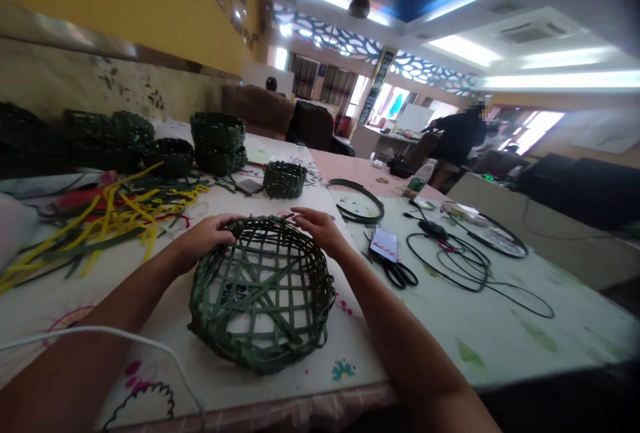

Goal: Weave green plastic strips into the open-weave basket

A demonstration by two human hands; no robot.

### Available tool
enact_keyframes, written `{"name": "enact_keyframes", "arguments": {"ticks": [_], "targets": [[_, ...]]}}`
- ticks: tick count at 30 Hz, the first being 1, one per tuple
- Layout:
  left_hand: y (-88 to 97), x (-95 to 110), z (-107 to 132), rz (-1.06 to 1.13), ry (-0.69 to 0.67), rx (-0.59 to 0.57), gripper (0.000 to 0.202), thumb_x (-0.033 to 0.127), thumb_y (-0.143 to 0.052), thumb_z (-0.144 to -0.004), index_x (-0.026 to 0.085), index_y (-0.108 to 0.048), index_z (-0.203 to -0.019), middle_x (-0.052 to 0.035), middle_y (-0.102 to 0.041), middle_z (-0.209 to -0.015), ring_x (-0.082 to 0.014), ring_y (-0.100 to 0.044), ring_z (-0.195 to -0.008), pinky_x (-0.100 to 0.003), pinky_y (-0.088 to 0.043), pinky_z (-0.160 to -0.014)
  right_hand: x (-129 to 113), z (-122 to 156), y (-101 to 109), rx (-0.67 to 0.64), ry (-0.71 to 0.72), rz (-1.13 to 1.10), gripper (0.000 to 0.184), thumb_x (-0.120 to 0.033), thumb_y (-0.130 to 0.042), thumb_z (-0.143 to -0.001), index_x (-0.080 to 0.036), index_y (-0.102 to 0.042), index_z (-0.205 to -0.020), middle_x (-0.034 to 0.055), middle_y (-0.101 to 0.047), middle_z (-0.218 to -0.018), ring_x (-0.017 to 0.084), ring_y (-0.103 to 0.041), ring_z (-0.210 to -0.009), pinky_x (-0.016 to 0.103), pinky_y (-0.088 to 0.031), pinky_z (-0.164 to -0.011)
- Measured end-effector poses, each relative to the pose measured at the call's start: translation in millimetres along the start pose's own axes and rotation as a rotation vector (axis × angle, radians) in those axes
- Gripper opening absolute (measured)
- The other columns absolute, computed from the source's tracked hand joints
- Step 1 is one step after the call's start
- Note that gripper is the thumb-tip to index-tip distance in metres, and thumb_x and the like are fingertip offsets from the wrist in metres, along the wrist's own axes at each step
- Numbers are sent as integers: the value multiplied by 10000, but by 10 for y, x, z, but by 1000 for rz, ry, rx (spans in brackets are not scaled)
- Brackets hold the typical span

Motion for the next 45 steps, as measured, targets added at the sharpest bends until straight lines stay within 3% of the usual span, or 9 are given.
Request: {"name": "enact_keyframes", "arguments": {"ticks": [6, 11, 18, 23, 27, 30, 37, 41, 45], "targets": [[-129, -33, -5, 17, -7, -54, 671, 257, -659, -575, 209, -681, -1244, -1, -742, -916, -177, -644, -725, -229, -483, -574, -127, 43, 87, 47, 104, 187, 157, -262, -645, -843, -172, -770, -872, 31, -757, -777, 162, -675, -737, 279, -503, -738], [-54, -190, -113, -33, 28, 44, 668, 232, -593, -545, 192, -716, -1201, 8, -750, -798, -176, -639, -613, -244, -492, -545, -393, 185, -55, -71, 304, 548, 145, -181, -608, -878, -167, -727, -795, 38, -736, -813, 143, -638, -744, 251, -427, -710], [9, -203, -189, -109, 5, 54, 564, 245, -609, -525, 212, -784, -1060, -6, -782, -835, -221, -689, -699, -277, -539, -610, -356, 266, -84, -195, 265, 692, 204, -200, -580, -876, -194, -681, -699, 27, -675, -746, 133, -556, -681, 265, -378, -695], [-2, -144, -178, -89, -53, 5, 540, 253, -651, -541, 215, -776, -1064, -24, -786, -965, -241, -707, -849, -290, -558, -699, -202, 253, -12, -144, 102, 259, 242, -382, -568, -891, -197, -720, -850, 25, -672, -769, 153, -581, -724, 286, -459, -719], [6, -45, -89, 5, -44, -23, 597, 258, -708, -570, 211, -735, -1165, -35, -780, -1013, -220, -708, -820, -303, -571, -717, 68, 311, -38, -125, -149, -185, 458, -548, -504, -937, -222, -678, -1208, 63, -712, -1060, 155, -643, -842, 253, -517, -685], [70, 99, -17, 89, -104, 0, 579, 254, -760, -575, 212, -729, -1152, -34, -778, -1032, -217, -716, -848, -309, -588, -770, 51, 405, -228, -221, -191, -367, 494, -563, -578, -911, -265, -628, -1301, 83, -672, -1258, 200, -667, -986, 317, -565, -770], [168, 378, 107, -8, -352, 28, 499, 334, -776, -680, 221, -722, -1163, -53, -756, -1144, -278, -700, -1058, -392, -548, -995, -126, 773, -946, -627, -459, -724, 674, -743, -448, -880, -209, -644, -1242, 150, -721, -1096, 310, -708, -980, 460, -585, -779], [113, 531, 213, -288, -491, 27, 444, 405, -688, -801, 255, -714, -1218, -38, -735, -1211, -280, -668, -1142, -424, -466, -1101, -340, 794, -1009, -631, -328, -705, 518, -612, -584, -828, -218, -661, -1156, 123, -715, -1098, 290, -710, -895, 419, -582, -708], [153, 743, 396, -480, -633, 153, 432, 441, -631, -866, 287, -679, -1267, -14, -674, -1334, -263, -600, -1257, -401, -401, -1153, -449, 733, -871, -512, -236, -649, 473, -559, -572, -790, -246, -643, -1138, 107, -695, -1170, 274, -694, -893, 385, -553, -685]]}}
Point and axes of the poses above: each hand's wrist, its own z-axis away from the middle knuckle, its own y-axis out of the back of the hand, x = y × z, the point moved 9 cm from there along -z, towards the middle knuckle
